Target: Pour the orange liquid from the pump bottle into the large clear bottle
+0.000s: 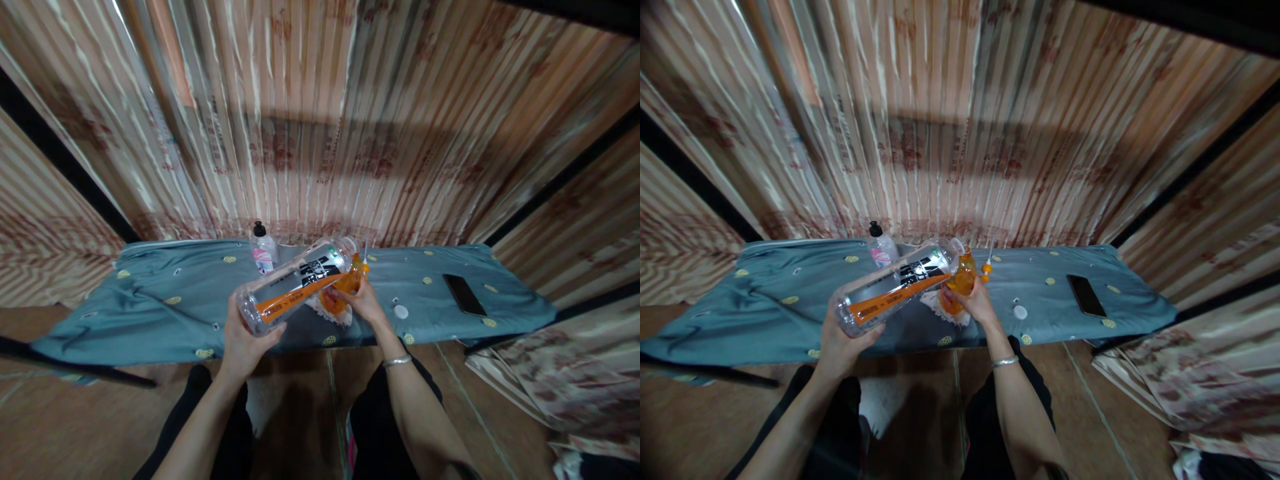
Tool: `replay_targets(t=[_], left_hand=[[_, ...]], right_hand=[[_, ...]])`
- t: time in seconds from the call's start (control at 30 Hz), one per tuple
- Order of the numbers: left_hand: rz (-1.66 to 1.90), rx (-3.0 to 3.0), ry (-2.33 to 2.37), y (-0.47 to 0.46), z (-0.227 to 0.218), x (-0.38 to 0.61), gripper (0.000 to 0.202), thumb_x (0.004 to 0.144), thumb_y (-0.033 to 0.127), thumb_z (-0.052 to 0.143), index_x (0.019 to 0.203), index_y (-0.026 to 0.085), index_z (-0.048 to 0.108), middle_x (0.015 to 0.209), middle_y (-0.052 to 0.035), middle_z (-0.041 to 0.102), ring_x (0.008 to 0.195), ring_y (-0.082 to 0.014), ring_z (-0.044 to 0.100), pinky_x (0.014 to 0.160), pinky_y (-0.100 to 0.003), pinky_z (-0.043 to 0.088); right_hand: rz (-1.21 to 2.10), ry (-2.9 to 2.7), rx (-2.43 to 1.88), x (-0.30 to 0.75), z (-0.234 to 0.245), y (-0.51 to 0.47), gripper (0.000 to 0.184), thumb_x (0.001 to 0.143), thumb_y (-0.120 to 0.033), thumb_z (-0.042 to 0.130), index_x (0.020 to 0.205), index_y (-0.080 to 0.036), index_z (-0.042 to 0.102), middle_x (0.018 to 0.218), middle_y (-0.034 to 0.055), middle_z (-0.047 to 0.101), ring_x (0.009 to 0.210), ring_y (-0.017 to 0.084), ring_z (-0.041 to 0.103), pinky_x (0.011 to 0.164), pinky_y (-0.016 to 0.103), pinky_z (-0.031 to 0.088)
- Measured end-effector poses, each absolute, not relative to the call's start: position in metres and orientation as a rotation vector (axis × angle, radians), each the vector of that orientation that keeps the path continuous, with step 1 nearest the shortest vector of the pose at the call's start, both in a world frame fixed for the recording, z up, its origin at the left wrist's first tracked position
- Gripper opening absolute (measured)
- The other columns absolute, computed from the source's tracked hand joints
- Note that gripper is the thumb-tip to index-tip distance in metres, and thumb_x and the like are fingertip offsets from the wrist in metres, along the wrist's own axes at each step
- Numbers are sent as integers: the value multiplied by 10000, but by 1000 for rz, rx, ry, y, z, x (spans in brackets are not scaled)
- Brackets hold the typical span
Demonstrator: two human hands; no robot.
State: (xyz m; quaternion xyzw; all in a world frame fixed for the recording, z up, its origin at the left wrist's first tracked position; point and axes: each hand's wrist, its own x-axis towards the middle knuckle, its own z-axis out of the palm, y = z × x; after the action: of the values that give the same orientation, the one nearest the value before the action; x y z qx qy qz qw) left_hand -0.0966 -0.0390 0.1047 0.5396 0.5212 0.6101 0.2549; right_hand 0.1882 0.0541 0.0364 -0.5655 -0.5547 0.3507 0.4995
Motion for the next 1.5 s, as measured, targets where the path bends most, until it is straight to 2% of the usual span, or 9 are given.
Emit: replay_targets(t=[0.5, 0.7, 0.93, 1.37, 1.5], left_hand=[[1638, 1430, 1400, -39, 106, -97, 852, 531, 490, 903, 1256, 194, 565, 1156, -104, 723, 1104, -330, 735, 1023, -499, 594], [1665, 1452, 1373, -39, 110, -96, 791, 544, 452, 889, 1224, 200, 574, 1152, -107, 726, 1079, -329, 742, 980, -480, 615], [1678, 1458, 1400, -38, 109, -96, 815, 532, 474, 893, 1229, 200, 570, 1157, -114, 727, 1087, -337, 737, 1002, -505, 603], [1668, 1473, 1384, -39, 109, -96, 833, 543, 486, 900, 1246, 199, 557, 1150, -94, 713, 1057, -300, 732, 948, -461, 624], [1653, 1443, 1374, -40, 110, -96, 832, 542, 495, 904, 1239, 198, 560, 1155, -99, 710, 1078, -323, 727, 968, -492, 618]], right_hand=[[834, -1346, -1347, 189, 34, 55, 767, 565, -587, 950, 1168, -229, 642, 1167, 117, 778, 1104, 344, 736, 1024, 535, 571], [859, -1332, -1348, 188, 37, 53, 763, 568, -568, 952, 1175, -229, 636, 1170, 116, 778, 1113, 350, 738, 1028, 545, 575], [886, -1311, -1335, 186, 44, 51, 745, 548, -577, 944, 1125, -234, 623, 1196, 120, 778, 1129, 342, 735, 1053, 535, 565], [890, -1297, -1314, 184, 48, 49, 780, 534, -586, 939, 1156, -237, 623, 1182, 101, 779, 1115, 329, 734, 1059, 519, 560], [892, -1311, -1320, 187, 45, 51, 783, 539, -592, 942, 1158, -236, 620, 1182, 101, 772, 1108, 329, 733, 1056, 523, 562]])
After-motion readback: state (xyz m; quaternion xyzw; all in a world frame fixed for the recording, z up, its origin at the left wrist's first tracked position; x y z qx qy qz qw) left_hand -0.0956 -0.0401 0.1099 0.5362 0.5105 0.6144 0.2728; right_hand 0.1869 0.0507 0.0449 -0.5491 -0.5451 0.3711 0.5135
